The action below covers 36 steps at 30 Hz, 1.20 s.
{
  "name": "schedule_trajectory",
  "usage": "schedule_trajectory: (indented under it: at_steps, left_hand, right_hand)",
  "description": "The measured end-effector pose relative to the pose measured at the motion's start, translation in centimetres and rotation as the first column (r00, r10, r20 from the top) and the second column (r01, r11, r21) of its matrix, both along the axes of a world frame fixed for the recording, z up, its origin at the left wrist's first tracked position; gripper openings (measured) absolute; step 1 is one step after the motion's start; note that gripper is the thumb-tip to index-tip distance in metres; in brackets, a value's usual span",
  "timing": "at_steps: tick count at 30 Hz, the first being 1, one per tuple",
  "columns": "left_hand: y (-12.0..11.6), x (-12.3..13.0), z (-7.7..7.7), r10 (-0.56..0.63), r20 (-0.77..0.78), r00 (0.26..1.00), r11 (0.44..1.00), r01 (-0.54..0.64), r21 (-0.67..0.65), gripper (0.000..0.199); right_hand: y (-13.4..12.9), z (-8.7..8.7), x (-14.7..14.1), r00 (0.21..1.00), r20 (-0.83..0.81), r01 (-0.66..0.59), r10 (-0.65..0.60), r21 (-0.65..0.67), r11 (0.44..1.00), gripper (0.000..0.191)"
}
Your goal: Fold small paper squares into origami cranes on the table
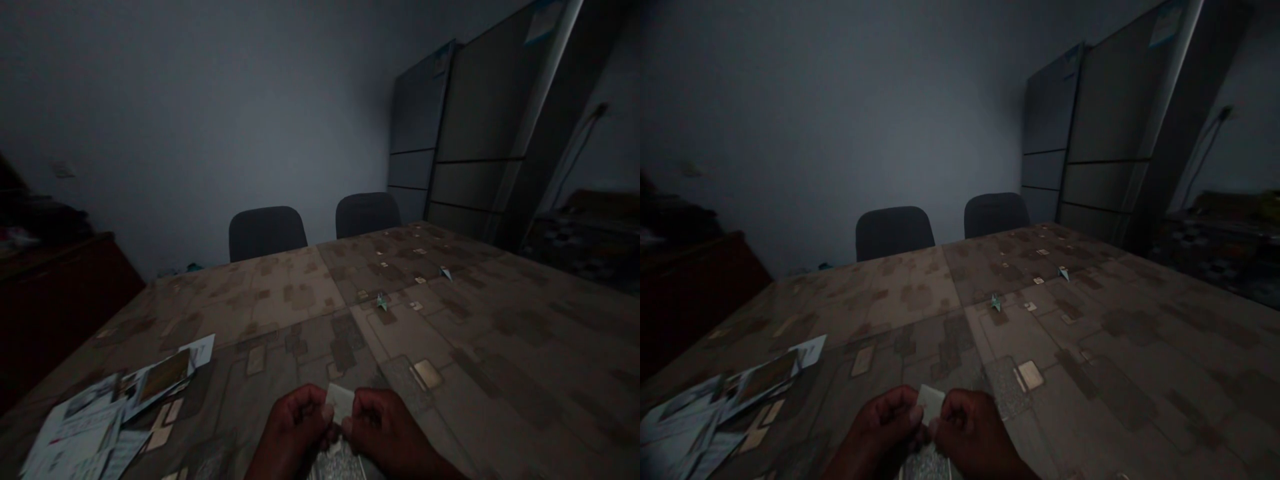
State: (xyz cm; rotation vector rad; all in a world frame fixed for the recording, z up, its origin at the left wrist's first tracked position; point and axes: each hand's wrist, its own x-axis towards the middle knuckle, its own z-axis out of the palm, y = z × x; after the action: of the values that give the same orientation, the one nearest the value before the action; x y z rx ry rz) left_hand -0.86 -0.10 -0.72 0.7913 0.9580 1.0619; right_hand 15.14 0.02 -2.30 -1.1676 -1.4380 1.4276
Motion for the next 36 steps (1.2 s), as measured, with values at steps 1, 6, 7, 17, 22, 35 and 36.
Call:
schedule_trajectory:
  at_steps: [1, 6, 7, 17, 22, 35, 36]
  left_hand:
    - [0.0, 0.0, 0.1, 0.005, -0.010, 1.000, 1.000, -0.005, 0.007, 0.032]
    - [0.1, 0.1, 0.1, -0.008, 0.012, 1.000, 1.000, 0.008, 0.016, 0.032]
    - [0.1, 0.2, 0.1, -0.011, 0.007, 1.000, 1.000, 0.010, 0.023, 0.032]
    - [0.2, 0.1, -0.5, -0.012, 0.101, 0.995, 1.000, 0.011, 0.007, 0.027]
    - [0.6, -1.4, 0.4, -0.094, -0.030, 0.995, 0.995, 0.093, -0.034, 0.033]
    - [-0.6, -0.9, 1.9, -0.156, -0.144, 0.977, 0.987, 0.149, -0.055, 0.031]
    - [-0.6, -0.9, 1.9, -0.152, -0.157, 0.976, 0.988, 0.145, -0.056, 0.030]
  right_hand:
    - [0.0, -0.1, 0.0, 1.000, 0.008, 0.003, -0.003, 0.012, 1.000, 0.020]
    - [-0.1, 0.8, 0.3, 1.000, 0.021, -0.007, 0.007, 0.025, 1.000, 0.025]
    - [-0.2, 1.1, 0.4, 1.000, 0.004, -0.017, 0.017, 0.030, 0.999, 0.027]
    - [-0.1, 3.1, 1.3, 0.994, 0.082, -0.079, 0.074, 0.056, 0.995, 0.023]
    - [0.7, 5.1, 3.4, 0.940, 0.338, -0.143, -0.043, 0.506, 0.850, 0.009]
    - [0.9, 4.2, 3.3, 0.929, 0.355, -0.340, 0.102, 0.715, 0.611, 0.014]
    - [1.0, 4.1, 3.4, 0.926, 0.366, -0.347, 0.096, 0.720, 0.601, 0.013]
